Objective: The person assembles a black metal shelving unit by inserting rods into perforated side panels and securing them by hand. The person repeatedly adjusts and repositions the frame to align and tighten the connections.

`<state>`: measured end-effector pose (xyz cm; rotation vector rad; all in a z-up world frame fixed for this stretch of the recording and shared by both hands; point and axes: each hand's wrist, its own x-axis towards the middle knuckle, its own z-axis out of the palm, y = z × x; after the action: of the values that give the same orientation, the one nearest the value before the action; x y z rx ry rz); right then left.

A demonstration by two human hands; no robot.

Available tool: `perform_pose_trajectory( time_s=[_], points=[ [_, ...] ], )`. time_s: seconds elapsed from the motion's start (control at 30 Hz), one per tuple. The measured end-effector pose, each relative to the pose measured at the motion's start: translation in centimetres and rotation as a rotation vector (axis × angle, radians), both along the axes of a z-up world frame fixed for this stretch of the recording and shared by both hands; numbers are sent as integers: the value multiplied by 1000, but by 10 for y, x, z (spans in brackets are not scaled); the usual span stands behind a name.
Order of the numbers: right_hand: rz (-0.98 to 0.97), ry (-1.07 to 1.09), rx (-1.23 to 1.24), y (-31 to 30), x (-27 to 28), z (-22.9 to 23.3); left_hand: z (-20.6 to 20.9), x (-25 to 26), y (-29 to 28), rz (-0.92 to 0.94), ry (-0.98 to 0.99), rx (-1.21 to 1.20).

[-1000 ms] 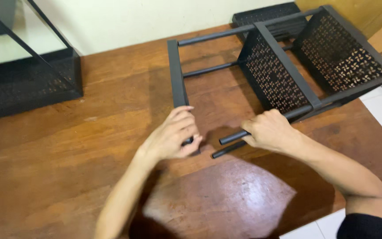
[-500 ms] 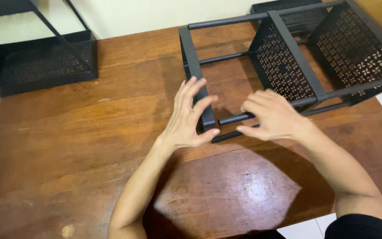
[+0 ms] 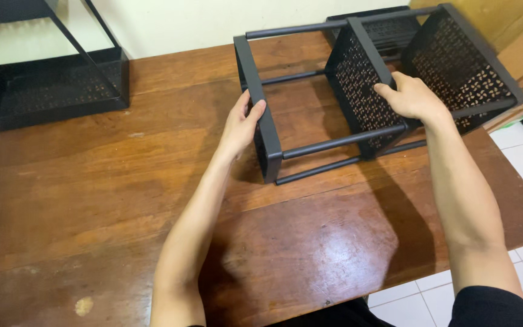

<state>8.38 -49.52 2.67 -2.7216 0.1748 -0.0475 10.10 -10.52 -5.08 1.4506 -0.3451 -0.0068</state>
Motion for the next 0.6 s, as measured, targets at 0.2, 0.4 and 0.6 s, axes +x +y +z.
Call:
perform_pose_trajectory(
  time_s=[0.2, 0.4, 0.6],
  points=[
    [117, -465, 144, 32, -30, -6, 28, -2, 36, -86, -354, -76],
    [294, -560, 299, 45, -30, -52, 26, -13, 69, -24, -329, 69],
    [241, -556, 271, 59, -18, -98, -6, -14, 80, 135, -332, 334]
  ],
)
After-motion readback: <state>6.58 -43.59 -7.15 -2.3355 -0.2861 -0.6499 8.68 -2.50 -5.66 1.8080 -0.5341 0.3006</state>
